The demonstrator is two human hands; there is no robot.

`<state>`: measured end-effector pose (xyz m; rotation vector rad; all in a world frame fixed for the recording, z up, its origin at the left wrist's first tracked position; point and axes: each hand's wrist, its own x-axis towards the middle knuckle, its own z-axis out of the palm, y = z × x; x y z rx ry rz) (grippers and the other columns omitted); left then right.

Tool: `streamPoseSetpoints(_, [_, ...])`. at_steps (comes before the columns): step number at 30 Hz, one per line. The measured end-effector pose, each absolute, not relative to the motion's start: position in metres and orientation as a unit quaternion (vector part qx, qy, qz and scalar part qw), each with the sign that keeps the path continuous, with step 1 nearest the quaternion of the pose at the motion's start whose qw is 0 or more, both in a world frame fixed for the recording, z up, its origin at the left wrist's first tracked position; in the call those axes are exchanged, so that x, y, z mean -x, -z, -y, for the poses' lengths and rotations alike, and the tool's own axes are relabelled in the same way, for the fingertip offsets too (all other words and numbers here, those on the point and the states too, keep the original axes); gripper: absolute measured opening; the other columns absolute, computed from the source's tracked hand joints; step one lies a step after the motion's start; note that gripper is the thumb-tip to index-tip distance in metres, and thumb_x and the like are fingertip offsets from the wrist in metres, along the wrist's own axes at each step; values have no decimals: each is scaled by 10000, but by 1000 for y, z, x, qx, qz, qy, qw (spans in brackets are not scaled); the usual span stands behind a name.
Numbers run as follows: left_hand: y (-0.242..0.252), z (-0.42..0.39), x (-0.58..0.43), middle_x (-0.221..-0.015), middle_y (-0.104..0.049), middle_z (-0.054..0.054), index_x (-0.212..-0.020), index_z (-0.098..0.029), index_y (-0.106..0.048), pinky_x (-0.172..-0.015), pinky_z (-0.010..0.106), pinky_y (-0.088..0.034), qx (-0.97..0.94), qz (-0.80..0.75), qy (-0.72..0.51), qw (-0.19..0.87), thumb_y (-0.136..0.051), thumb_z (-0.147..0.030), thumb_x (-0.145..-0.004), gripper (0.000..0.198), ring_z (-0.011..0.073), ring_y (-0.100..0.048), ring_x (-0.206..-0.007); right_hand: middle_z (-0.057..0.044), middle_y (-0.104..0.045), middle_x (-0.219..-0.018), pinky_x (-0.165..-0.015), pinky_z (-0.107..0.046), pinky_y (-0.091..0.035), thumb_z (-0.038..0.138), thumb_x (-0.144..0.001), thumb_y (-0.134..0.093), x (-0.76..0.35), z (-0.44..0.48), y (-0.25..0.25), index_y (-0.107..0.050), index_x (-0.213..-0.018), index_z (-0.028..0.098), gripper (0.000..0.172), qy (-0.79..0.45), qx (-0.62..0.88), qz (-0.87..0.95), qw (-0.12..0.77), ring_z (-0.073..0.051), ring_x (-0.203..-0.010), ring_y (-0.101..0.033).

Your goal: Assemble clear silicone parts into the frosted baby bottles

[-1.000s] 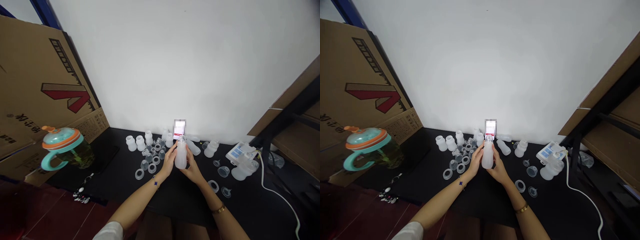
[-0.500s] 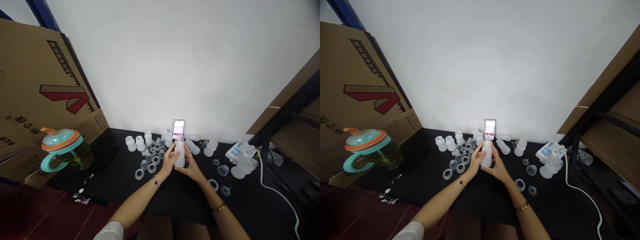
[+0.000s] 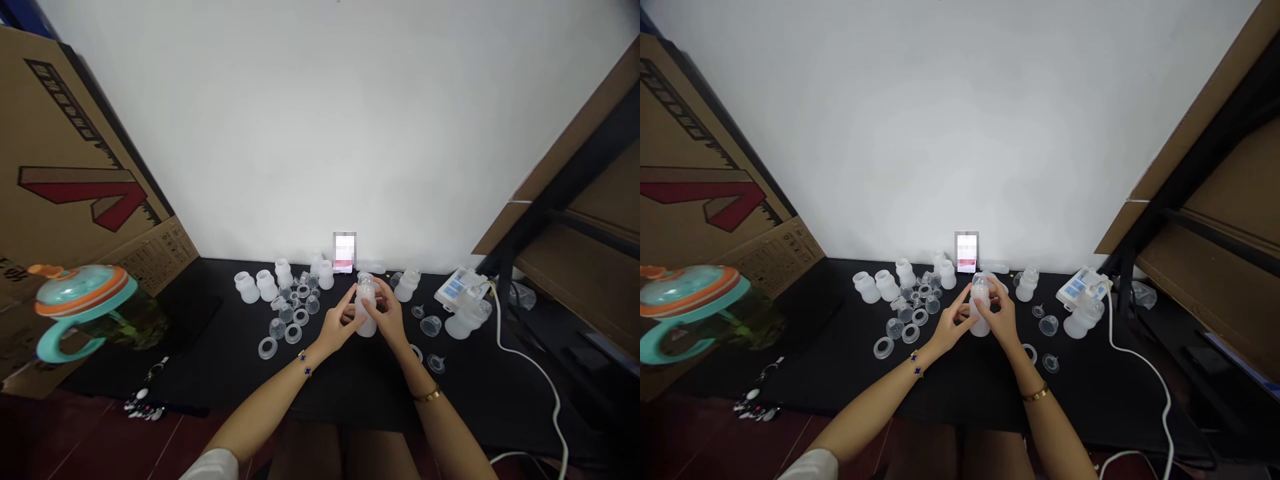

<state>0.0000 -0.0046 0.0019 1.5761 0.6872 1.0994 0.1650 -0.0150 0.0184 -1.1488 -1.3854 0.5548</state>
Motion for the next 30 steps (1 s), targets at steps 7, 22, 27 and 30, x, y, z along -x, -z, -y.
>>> streamPoseSetpoints(7, [2,8,-3,-1149,-748,96,-1612,-280,-220,-747,291,-551,-673,-315,-435,508,-708,-406,-873,895,178,-711,-854,-111,-645,-1051,-826,-454,-552,440,-813,-689,-205,20,-25,-623,-1176,189,447,111,540,533,642,-287,-955,-642])
streamPoseSetpoints(22, [2,9,-3,-1111,-746,85,-1541,-254,-346,-704,282,-540,-671,-325,-435,505,-667,-446,-905,737,161,-697,-775,-182,-591,-1279,-938,-498,-505,488,-878,-665,-258,1,-26,-529,-1284,147,547,205,617,356,672,-317,-1193,-567])
streamPoseSetpoints(27, [4,8,-4,-1112,-746,77,-1513,-250,-375,-703,287,-542,-672,-335,-427,504,-664,-476,-900,715,167,-701,-788,-195,-590,-1286,-930,-487,-487,502,-883,-593,-275,-9,-6,-512,-1312,136,570,138,680,363,621,-331,-1178,-556])
streamPoseSetpoints(30, [5,7,-4,-1119,-746,73,-1501,-252,-386,-690,286,-544,-675,-340,-424,499,-656,-492,-901,700,168,-702,-793,-182,-607,-1273,-1034,-507,-409,477,-888,-541,-279,-11,0,-516,-1287,148,518,117,711,370,586,-325,-1182,-544])
